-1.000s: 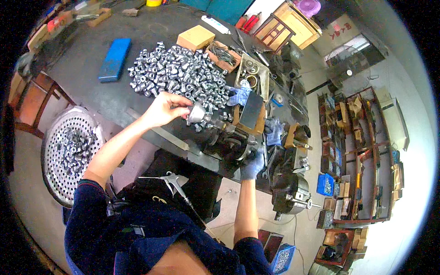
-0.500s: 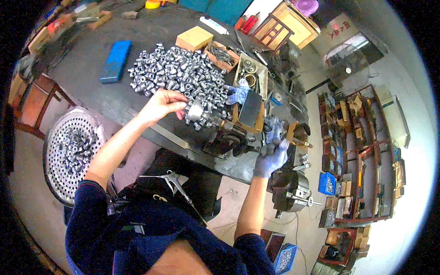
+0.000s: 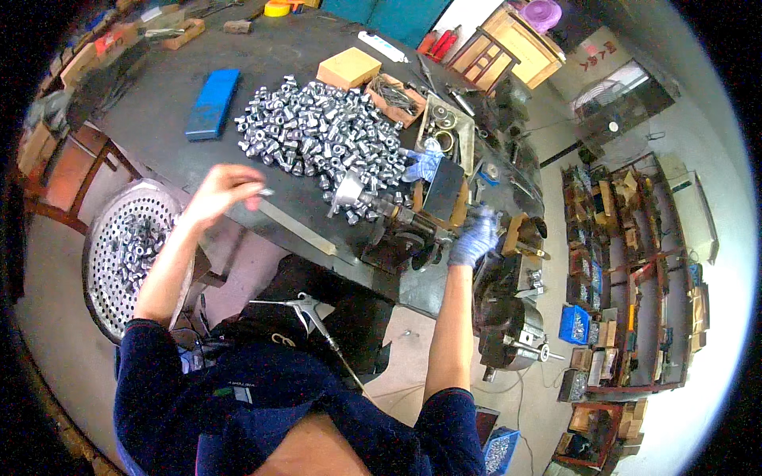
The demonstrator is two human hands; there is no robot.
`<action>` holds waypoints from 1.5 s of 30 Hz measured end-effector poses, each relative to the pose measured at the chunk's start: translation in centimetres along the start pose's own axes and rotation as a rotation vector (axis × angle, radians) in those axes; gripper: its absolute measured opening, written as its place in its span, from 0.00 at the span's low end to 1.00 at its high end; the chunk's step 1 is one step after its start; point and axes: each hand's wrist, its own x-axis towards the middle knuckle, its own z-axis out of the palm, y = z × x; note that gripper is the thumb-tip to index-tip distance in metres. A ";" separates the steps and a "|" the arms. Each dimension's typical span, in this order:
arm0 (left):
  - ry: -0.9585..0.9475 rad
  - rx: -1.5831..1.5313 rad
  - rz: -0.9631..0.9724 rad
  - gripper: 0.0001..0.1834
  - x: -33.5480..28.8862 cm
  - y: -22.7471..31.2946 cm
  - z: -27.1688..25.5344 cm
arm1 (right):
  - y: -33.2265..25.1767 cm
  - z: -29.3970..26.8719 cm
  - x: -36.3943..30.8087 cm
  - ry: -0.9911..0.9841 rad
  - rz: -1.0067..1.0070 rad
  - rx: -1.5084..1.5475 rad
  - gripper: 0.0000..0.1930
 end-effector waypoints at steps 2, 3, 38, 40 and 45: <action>0.121 0.186 -0.071 0.10 -4.4 -1.2 -4.4 | -3.9 1.7 -3.5 -0.001 -0.009 0.147 0.15; 0.177 0.254 -0.079 0.10 -6.6 -1.5 -5.9 | -5.2 1.0 -4.9 -0.014 -0.001 0.156 0.15; -0.159 -0.227 0.014 0.14 5.0 -4.3 5.6 | 3.1 -4.9 -9.2 -0.261 0.217 0.260 0.18; -0.203 -0.321 0.037 0.13 4.6 -1.9 5.7 | 3.3 -5.1 -9.0 -0.120 0.179 0.112 0.17; -0.168 -0.324 0.092 0.13 4.7 -0.3 7.3 | 3.9 -5.3 -8.7 -0.089 0.189 0.123 0.21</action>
